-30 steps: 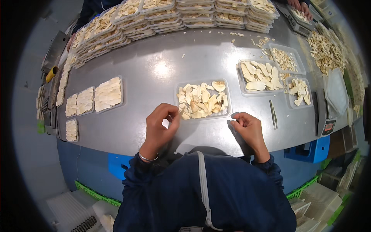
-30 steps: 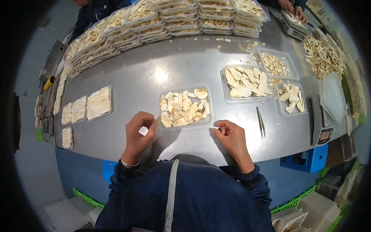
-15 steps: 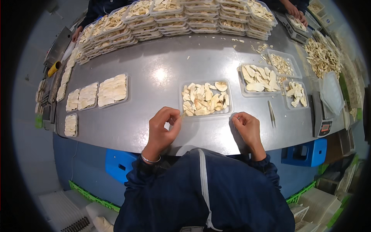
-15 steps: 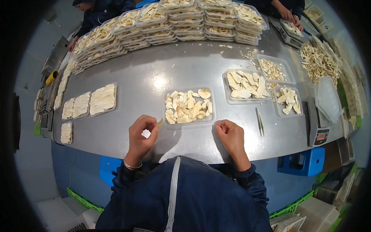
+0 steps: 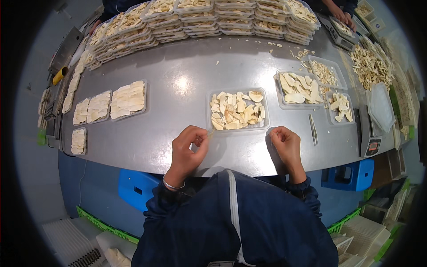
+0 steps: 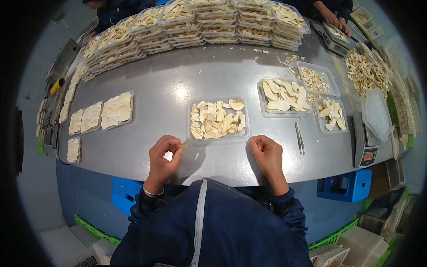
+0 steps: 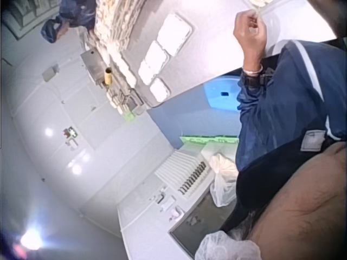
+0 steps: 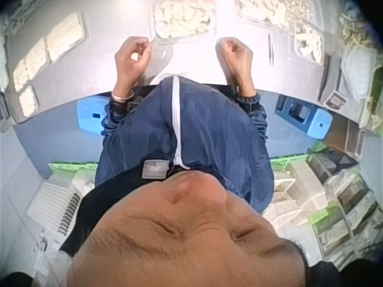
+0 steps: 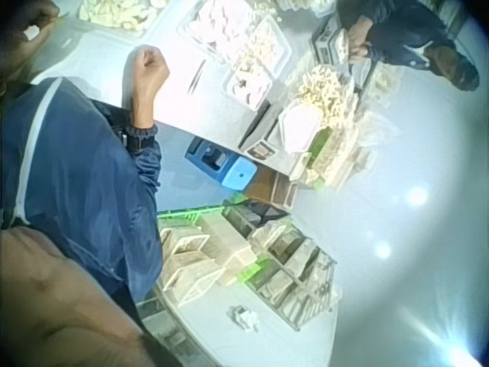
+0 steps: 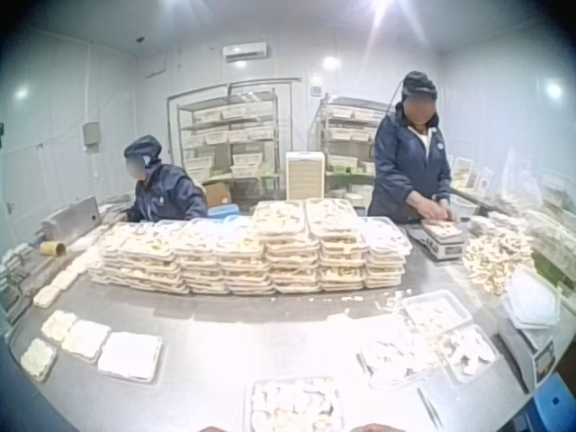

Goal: The person sorts and arranges sliced pieces of food into plastic containers, using tweezers to adjust their position and move smaller pieces into a separate tray.

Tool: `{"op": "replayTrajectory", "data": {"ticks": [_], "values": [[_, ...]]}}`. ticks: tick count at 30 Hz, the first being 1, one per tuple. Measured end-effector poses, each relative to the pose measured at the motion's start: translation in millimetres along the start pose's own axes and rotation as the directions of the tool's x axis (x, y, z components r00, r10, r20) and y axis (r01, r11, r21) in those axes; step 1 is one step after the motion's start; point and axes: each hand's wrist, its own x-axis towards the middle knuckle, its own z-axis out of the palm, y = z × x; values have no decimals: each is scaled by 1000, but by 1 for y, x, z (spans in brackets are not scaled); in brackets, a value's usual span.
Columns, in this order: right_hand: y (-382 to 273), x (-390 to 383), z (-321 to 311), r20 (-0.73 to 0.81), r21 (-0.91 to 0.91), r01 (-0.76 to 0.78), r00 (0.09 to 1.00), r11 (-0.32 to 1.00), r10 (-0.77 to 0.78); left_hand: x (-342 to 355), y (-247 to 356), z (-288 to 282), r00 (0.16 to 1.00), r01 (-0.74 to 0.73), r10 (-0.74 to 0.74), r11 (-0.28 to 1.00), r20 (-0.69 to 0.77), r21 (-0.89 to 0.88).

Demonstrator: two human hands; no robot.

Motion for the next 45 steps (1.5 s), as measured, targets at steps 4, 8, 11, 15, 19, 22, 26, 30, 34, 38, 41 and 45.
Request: {"op": "replayTrajectory", "data": {"ticks": [4, 8, 11, 15, 19, 22, 26, 30, 34, 38, 41, 45], "values": [[0, 0, -1, -6, 6, 5, 1000, 1000, -5, -2, 0, 0, 1000, -16, 16, 1000, -14, -3], [1, 0, -1, -18, 63, -3, 1000, 998, 5, -6, -1, -2, 1000, -9, 8, 1000, -21, -18], [2, -1, -1, -28, 66, -2, 1000, 998, 4, -8, -4, -3, 999, -21, 21, 999, -27, -32], [6, -2, 0, -32, 46, -5, 999, 999, 6, -9, -4, -4, 1000, -26, 26, 999, -14, -20], [-5, -3, 4, -37, -12, -30, 999, 999, 30, -12, -4, -4, 1000, 1, -2, 999, -25, -49], [-9, -2, 4, -39, -88, 4, 999, 996, -7, -11, -5, -5, 1000, -22, 21, 999, -22, -31], [-10, -1, 3, -34, -94, 0, 999, 996, -3, -10, -8, -4, 1000, -8, 7, 999, -19, -41], [3, 3, -4, 12, 123, -50, 999, 991, 49, -9, -10, -3, 1000, -9, 8, 999, -22, -53], [-6, 4, -11, 55, 198, -100, 994, 975, 91, -11, -11, -6, 999, 14, -17, 999, -52, -45], [-4, 7, -24, 18, 264, -107, 994, 959, 105, -11, -13, -7, 998, 22, -24, 999, -51, -30], [-3, 11, -35, -12, 277, -63, 998, 959, 69, -10, -13, -8, 999, 28, -30, 999, -42, -40], [-8, 18, -48, -43, 233, -14, 999, 972, 25, -10, -13, -8, 999, 22, -22, 1000, -22, -17]]}}
